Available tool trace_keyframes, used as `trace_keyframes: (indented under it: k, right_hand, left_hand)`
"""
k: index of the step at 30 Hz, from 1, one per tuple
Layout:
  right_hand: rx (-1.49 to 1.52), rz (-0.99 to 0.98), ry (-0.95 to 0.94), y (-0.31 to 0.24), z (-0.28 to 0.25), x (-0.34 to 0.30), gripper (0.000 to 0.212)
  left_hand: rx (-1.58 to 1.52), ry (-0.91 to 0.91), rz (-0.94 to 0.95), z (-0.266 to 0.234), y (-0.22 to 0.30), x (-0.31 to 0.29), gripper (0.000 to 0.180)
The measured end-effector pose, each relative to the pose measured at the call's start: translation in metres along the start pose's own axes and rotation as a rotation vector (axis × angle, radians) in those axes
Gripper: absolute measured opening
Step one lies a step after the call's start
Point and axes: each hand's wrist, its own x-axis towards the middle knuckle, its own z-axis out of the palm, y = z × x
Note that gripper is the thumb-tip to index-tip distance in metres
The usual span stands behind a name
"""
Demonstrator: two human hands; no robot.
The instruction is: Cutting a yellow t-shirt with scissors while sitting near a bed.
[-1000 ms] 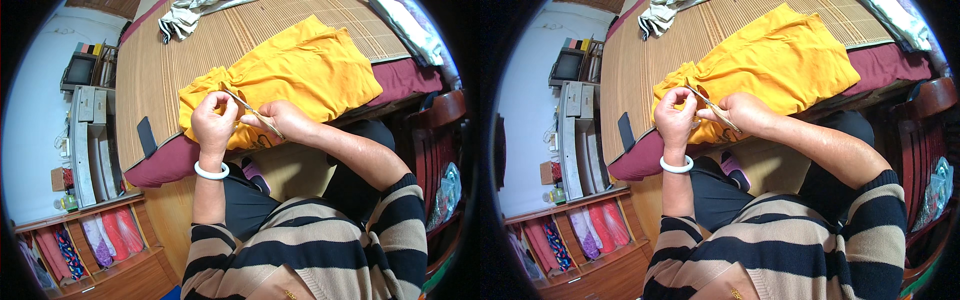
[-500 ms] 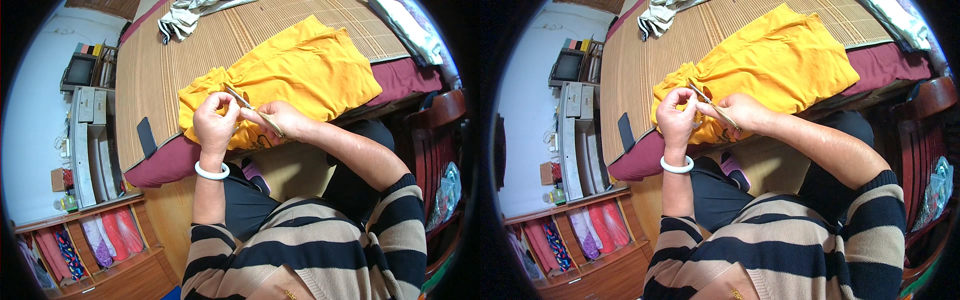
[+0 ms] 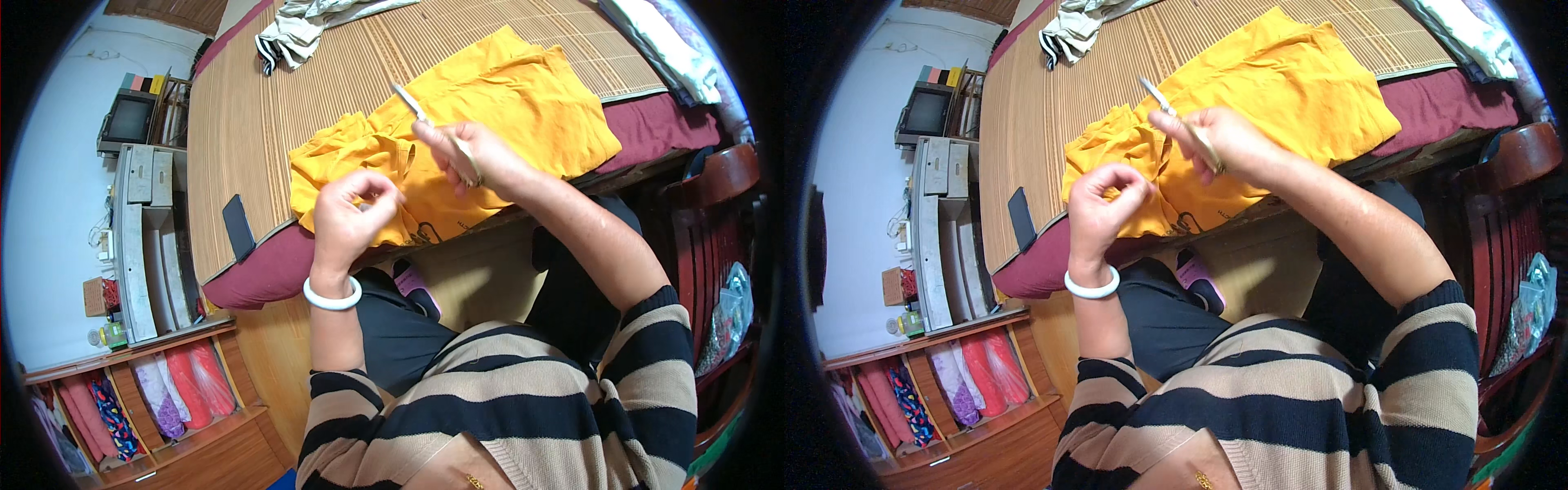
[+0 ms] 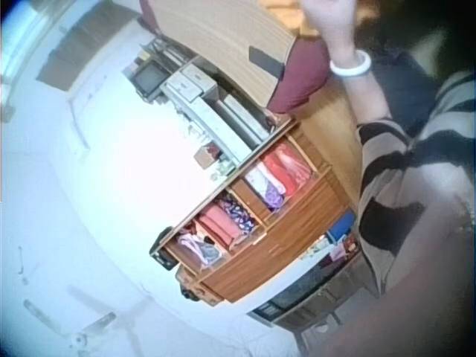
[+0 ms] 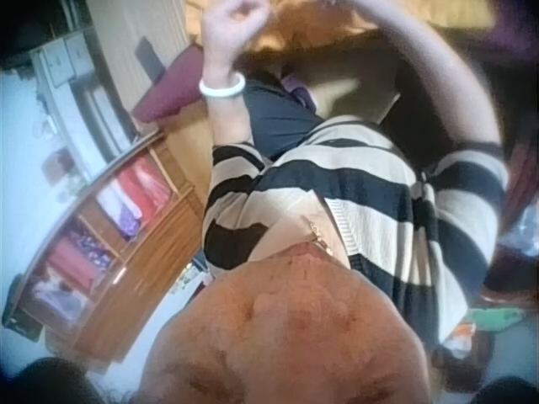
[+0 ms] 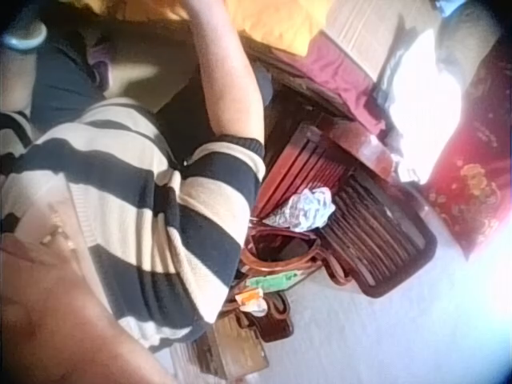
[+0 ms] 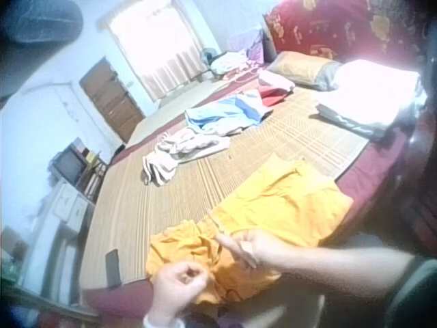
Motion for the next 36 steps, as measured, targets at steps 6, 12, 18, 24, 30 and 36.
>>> trace_keyframes:
  k: [6, 12, 18, 24, 30, 36]
  right_hand:
    - [-0.006, -0.068, 0.045, -0.013, -0.018, 0.011, 0.058]
    - [0.013, -0.166, 0.086, 0.016, -0.020, 0.029, 0.024]
    - [0.016, -0.281, 0.074, 0.030, -0.004, 0.044, 0.017]
    - [-0.181, -0.309, 0.081, 0.036, 0.003, 0.063, 0.015]
    - [0.049, -0.231, -0.097, 0.014, 0.005, 0.047, 0.014]
    - [0.075, -0.141, -0.283, 0.011, 0.005, 0.038, 0.014]
  left_hand:
    - [0.305, -0.938, -0.082, -0.001, 0.007, -0.010, 0.011]
    - [0.462, -0.162, 0.217, 0.016, -0.006, -0.004, 0.008]
    - [0.837, 0.201, 0.307, 0.019, -0.011, 0.007, 0.021]
    - [0.886, 0.263, 0.434, 0.012, -0.033, 0.021, 0.021]
    - [-0.303, 0.113, -0.006, -0.010, -0.050, 0.016, 0.006]
    - [-0.440, 0.156, -0.056, -0.015, -0.040, 0.015, 0.004]
